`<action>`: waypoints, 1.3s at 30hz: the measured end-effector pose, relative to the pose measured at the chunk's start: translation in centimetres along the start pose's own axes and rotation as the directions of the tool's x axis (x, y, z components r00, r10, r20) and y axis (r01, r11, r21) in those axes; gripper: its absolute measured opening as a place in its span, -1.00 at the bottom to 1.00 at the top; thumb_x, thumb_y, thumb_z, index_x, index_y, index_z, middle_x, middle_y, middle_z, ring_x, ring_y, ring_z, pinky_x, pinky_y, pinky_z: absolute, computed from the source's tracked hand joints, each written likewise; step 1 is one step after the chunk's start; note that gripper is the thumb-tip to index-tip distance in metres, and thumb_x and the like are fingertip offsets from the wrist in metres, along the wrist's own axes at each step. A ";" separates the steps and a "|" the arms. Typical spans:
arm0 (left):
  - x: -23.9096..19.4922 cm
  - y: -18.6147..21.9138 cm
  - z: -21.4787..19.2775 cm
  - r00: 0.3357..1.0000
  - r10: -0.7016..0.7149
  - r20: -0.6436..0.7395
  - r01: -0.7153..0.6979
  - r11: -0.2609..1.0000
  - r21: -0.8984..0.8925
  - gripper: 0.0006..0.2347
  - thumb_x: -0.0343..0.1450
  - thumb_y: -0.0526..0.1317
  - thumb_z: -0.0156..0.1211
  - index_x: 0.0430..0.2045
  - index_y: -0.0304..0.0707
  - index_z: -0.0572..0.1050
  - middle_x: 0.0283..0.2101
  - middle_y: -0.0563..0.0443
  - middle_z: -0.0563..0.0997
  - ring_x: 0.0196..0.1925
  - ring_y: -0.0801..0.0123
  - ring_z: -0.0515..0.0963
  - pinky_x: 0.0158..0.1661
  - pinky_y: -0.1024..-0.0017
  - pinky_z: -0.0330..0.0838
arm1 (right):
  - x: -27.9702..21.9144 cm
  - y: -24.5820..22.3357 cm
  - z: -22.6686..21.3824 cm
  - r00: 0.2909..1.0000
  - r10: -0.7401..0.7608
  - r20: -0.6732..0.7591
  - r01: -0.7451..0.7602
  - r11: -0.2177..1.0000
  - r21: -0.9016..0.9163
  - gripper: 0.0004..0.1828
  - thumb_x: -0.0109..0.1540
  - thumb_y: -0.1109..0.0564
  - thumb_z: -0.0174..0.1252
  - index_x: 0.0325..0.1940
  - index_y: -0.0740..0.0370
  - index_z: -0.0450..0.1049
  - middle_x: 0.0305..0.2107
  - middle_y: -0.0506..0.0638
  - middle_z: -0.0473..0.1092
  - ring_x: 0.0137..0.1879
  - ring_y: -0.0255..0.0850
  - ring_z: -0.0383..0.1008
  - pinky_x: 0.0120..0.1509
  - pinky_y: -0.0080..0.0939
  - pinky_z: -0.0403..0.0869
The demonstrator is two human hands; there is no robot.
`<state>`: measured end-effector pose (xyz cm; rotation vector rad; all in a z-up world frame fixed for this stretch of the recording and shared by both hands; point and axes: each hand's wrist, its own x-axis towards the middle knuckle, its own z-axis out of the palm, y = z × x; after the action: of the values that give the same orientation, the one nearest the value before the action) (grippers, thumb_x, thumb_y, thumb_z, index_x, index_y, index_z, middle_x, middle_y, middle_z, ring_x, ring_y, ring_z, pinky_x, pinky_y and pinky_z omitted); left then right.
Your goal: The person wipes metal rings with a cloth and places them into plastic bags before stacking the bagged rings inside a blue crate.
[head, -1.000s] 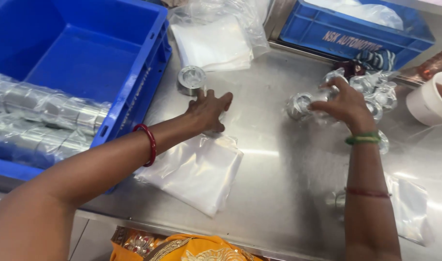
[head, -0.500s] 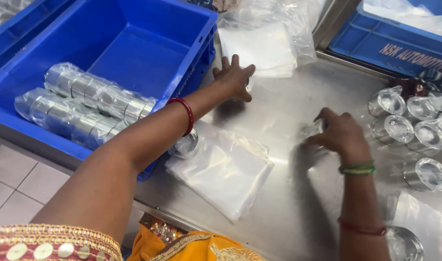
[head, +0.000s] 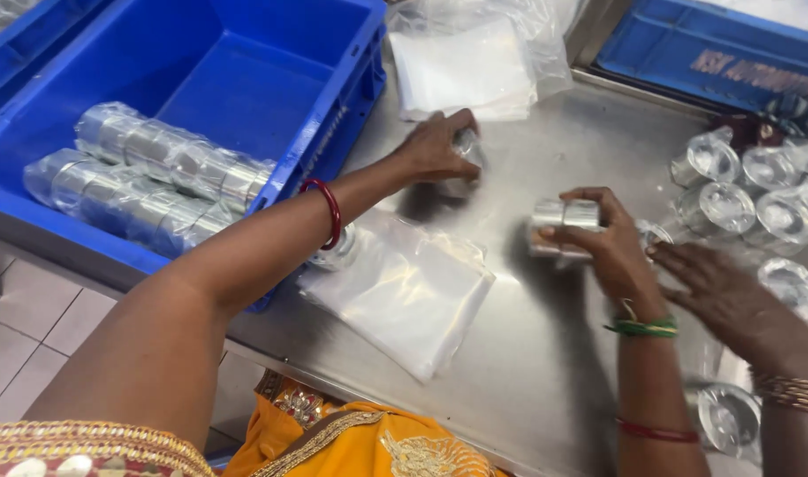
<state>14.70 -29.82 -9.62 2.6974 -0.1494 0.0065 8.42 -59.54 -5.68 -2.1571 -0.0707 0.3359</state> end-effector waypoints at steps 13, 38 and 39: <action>-1.8 7.2 1.3 0.762 0.589 0.269 -0.519 0.804 -0.291 -0.23 -0.07 0.01 0.64 0.00 -0.33 0.43 -0.02 -0.26 0.60 0.02 -0.02 0.61 0.03 0.17 0.50 | -1.1 -0.9 0.2 0.806 -0.559 0.194 0.577 0.670 -0.468 0.07 -0.21 -0.06 0.61 0.31 0.28 0.34 0.05 0.28 0.46 0.11 0.12 0.54 0.15 0.04 0.55; -10.9 -16.9 -20.3 0.973 0.229 0.031 -0.230 0.945 0.233 -0.22 -0.12 -0.24 0.65 0.04 -0.25 0.43 0.05 -0.18 0.55 0.16 -0.09 0.51 0.08 0.10 0.44 | 8.8 -23.0 23.4 0.323 -0.902 0.287 0.921 0.229 -0.317 -0.08 -0.07 -0.30 0.57 0.10 0.36 0.41 -0.23 0.25 0.49 -0.12 0.18 0.53 -0.04 0.10 0.48; -10.9 -16.9 -19.9 0.974 0.225 0.030 -0.226 0.946 0.231 -0.22 -0.12 -0.24 0.65 0.04 -0.25 0.43 0.05 -0.18 0.55 0.16 -0.09 0.51 0.08 0.10 0.44 | 9.0 -23.2 23.6 0.322 -0.901 0.291 0.922 0.228 -0.314 -0.08 -0.07 -0.30 0.57 0.10 0.36 0.41 -0.23 0.25 0.49 -0.12 0.18 0.53 -0.04 0.10 0.48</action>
<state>6.00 -5.04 0.89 2.8974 -0.4867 0.0944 12.53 -25.75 -1.33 -2.0904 -1.5616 -0.3987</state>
